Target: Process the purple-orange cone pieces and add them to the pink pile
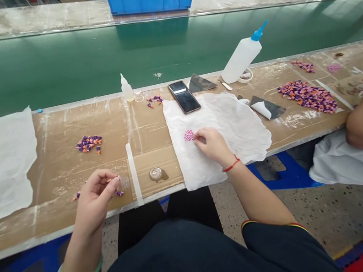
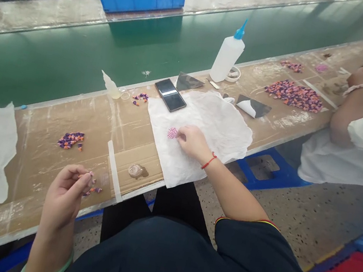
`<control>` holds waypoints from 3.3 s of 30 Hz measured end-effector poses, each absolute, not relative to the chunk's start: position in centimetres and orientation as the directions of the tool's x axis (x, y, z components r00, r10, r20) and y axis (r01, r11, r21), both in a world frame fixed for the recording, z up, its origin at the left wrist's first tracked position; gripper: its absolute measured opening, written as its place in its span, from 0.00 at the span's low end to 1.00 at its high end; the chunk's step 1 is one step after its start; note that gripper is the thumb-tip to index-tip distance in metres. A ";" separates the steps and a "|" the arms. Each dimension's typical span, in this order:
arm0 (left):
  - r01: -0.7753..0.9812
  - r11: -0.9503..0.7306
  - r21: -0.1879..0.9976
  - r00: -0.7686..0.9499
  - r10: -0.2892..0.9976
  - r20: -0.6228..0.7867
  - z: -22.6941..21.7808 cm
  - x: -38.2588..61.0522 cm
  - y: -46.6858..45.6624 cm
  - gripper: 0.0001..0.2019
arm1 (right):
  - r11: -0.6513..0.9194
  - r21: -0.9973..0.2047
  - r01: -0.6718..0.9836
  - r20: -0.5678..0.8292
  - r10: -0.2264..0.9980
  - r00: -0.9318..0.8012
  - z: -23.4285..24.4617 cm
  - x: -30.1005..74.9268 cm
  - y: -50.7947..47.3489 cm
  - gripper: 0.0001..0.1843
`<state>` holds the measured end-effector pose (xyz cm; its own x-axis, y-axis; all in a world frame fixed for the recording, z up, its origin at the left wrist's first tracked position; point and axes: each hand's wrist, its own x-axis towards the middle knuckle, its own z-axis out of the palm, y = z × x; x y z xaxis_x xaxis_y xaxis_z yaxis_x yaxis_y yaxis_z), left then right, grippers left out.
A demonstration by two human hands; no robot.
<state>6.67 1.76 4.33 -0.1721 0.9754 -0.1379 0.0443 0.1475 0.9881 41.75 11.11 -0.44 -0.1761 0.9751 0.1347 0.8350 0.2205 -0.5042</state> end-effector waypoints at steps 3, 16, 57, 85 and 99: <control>0.036 0.169 0.985 -0.173 0.972 -0.160 3.9 6.6 1.7 0.16 | 0.225 -0.502 0.835 0.121 0.974 -0.189 -0.3 41.8 11.1 0.06; 0.006 0.107 0.994 -0.166 0.981 -0.105 3.6 6.8 1.4 0.15 | 0.245 -0.443 0.862 0.090 0.969 -0.229 0.0 41.6 11.3 0.05; 0.202 -0.093 0.975 0.143 0.988 0.064 7.6 14.3 1.9 0.07 | 0.523 -0.788 0.324 0.369 0.823 -0.431 8.1 31.5 3.3 0.07; -0.077 0.046 0.996 -0.058 0.997 -0.051 4.8 9.7 0.5 0.11 | 0.580 -0.682 0.445 0.162 0.713 -0.682 7.2 31.5 6.7 0.09; -0.210 0.236 0.949 0.039 0.972 -0.233 3.2 8.8 0.0 0.14 | 0.745 -0.289 0.601 -0.126 0.593 -0.795 7.0 29.9 8.7 0.12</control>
<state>8.77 0.02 3.17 0.0388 0.9717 -0.2332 -0.2099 0.2360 0.9488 29.89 8.70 7.00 -0.7953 0.5930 -0.1260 0.6013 0.7451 -0.2887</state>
